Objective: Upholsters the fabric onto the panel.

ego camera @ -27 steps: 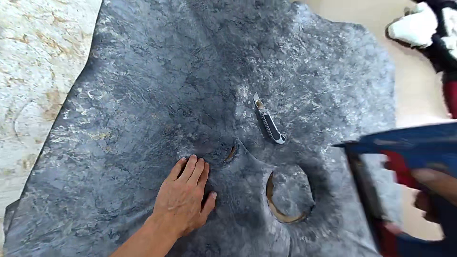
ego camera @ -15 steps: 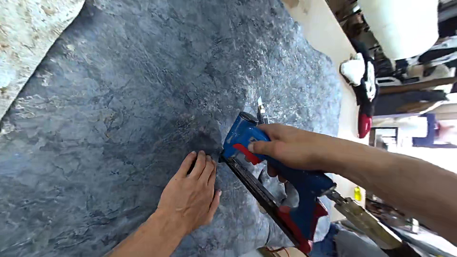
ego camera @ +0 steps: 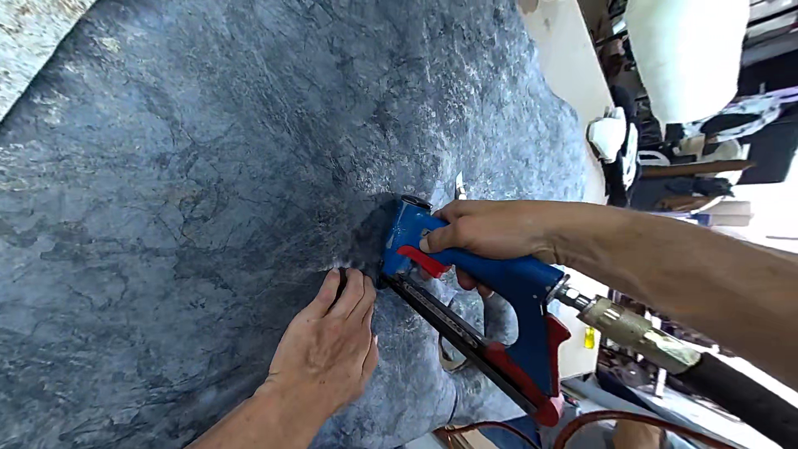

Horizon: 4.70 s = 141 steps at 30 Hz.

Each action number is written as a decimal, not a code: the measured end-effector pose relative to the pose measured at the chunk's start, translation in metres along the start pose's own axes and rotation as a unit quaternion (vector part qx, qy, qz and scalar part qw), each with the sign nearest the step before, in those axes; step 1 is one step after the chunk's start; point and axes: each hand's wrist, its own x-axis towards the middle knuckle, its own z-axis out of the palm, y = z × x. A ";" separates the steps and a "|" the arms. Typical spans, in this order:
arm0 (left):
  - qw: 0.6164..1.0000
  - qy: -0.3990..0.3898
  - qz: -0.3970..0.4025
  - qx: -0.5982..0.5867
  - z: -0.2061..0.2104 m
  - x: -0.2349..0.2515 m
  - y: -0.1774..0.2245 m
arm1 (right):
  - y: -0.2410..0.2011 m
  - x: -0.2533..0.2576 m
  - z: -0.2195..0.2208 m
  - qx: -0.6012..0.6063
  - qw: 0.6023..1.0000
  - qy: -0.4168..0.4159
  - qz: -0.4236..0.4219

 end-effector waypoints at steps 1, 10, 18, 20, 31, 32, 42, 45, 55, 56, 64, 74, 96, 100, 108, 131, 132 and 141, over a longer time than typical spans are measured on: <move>1.000 0.005 0.001 -0.004 0.000 0.000 -0.001 | -0.002 0.000 0.000 -0.008 1.000 -0.004 0.003; 1.000 0.016 -0.006 -0.026 0.002 0.002 -0.002 | -0.021 0.002 0.000 -0.067 0.998 -0.020 0.007; 0.999 0.023 -0.011 -0.029 0.004 0.001 -0.001 | -0.023 0.001 0.003 -0.069 0.997 -0.012 0.018; 0.999 0.025 -0.013 -0.028 0.003 0.002 0.000 | -0.021 0.000 0.003 -0.057 0.998 -0.011 0.012; 0.999 0.039 -0.008 -0.021 0.003 0.002 -0.001 | -0.011 -0.008 0.008 0.063 0.998 0.007 0.019; 0.999 0.041 -0.006 -0.021 0.002 0.002 -0.002 | -0.009 -0.001 0.003 0.034 0.999 -0.020 0.006; 0.996 0.023 0.081 0.019 -0.010 -0.013 -0.037 | -0.001 -0.012 0.011 0.105 0.994 0.025 0.011; 0.997 0.010 0.074 0.032 -0.009 -0.008 -0.035 | 0.006 0.003 0.000 0.089 0.996 -0.021 -0.001; 0.997 0.029 0.066 0.005 -0.005 -0.003 -0.036 | -0.008 0.002 0.006 0.089 0.995 -0.035 0.009; 0.997 0.029 0.064 0.002 -0.005 -0.002 -0.036 | -0.011 0.001 0.007 0.080 0.996 -0.033 0.011; 0.986 0.006 0.166 -0.023 -0.032 0.009 -0.089 | -0.013 -0.002 0.012 0.086 0.996 -0.012 0.005; 0.988 -0.006 0.151 -0.014 -0.030 0.016 -0.084 | -0.002 0.002 0.007 0.206 0.977 -0.052 0.027; 0.993 0.030 0.117 -0.004 -0.029 0.018 -0.081 | 0.011 0.000 0.020 0.338 0.938 -0.043 0.059; 0.993 0.036 0.116 -0.001 -0.030 0.019 -0.082 | 0.007 0.004 0.013 0.301 0.950 -0.068 0.052; 0.991 0.058 0.123 0.004 -0.031 0.021 -0.088 | 0.046 0.001 0.013 0.327 0.942 -0.072 -0.019; 0.993 0.097 0.021 0.056 -0.028 -0.016 -0.054 | 0.398 0.087 0.142 -0.041 0.717 0.646 -0.257; 0.991 0.127 -0.011 0.049 -0.026 -0.029 -0.051 | 0.399 0.086 0.145 -0.040 0.743 0.612 -0.268; 0.894 0.266 -0.354 0.074 -0.036 -0.171 -0.033 | 0.352 0.059 0.073 -0.067 0.799 0.479 -0.358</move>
